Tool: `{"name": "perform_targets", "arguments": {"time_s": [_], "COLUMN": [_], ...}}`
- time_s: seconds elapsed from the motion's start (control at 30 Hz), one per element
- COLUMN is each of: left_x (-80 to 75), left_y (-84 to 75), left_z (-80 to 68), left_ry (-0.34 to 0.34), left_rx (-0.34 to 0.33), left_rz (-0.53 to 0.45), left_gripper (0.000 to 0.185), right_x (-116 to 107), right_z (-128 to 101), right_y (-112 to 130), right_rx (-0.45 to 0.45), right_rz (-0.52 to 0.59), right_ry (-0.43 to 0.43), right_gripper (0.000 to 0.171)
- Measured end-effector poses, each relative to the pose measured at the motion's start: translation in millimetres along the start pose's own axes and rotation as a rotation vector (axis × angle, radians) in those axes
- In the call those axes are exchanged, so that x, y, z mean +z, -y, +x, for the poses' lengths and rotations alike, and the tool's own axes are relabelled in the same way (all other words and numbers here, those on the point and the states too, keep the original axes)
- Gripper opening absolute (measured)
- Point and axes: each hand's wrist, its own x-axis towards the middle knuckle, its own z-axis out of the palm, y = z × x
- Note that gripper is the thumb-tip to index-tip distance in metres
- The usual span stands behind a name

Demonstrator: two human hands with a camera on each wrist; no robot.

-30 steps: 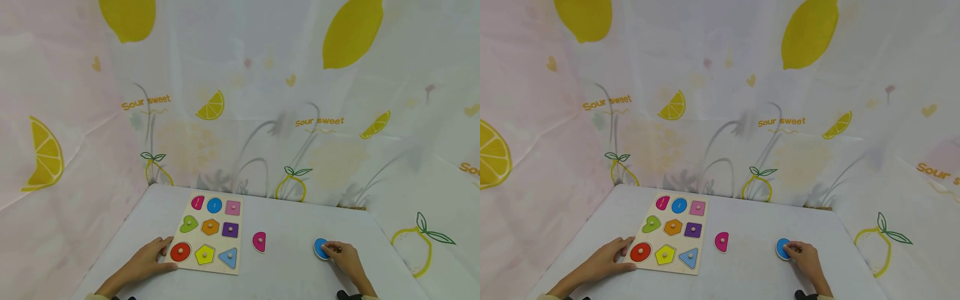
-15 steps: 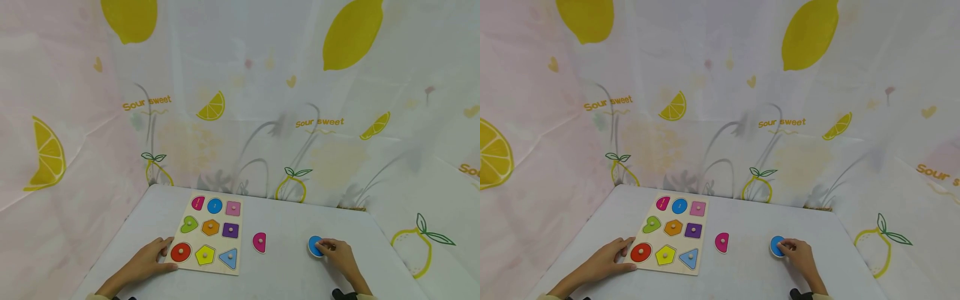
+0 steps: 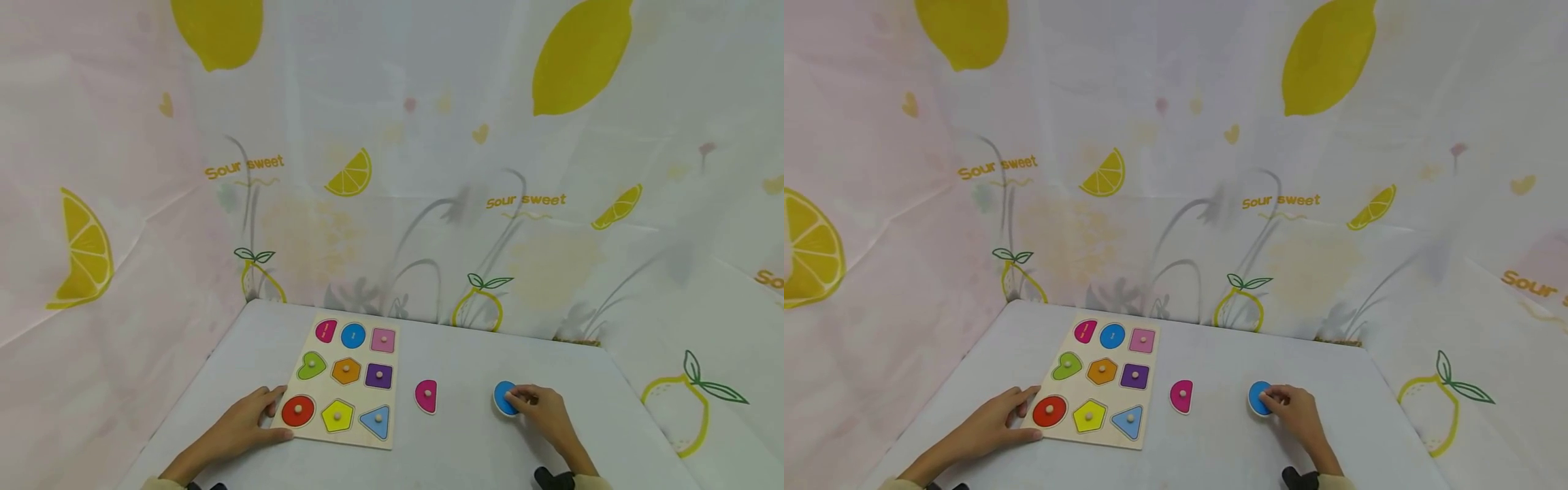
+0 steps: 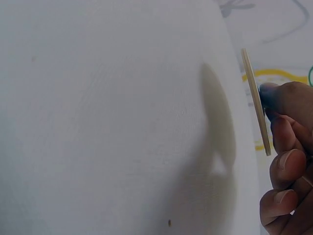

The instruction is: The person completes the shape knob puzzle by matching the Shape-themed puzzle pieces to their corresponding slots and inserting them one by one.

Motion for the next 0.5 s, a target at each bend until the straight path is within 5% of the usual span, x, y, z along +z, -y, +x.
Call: {"name": "perform_targets", "arguments": {"time_s": [0.5], "left_x": [-0.7], "left_y": [-0.3], "left_z": [-0.6], "left_ry": [-0.001], "left_rx": [0.039], "left_rz": [-0.003], "left_gripper": [0.093], "right_x": [12.1], "right_z": [9.3], "right_y": [20.7], "right_rx": [-0.058], "right_rz": [0.062], "right_ry": [-0.009], "right_gripper": [0.032]}}
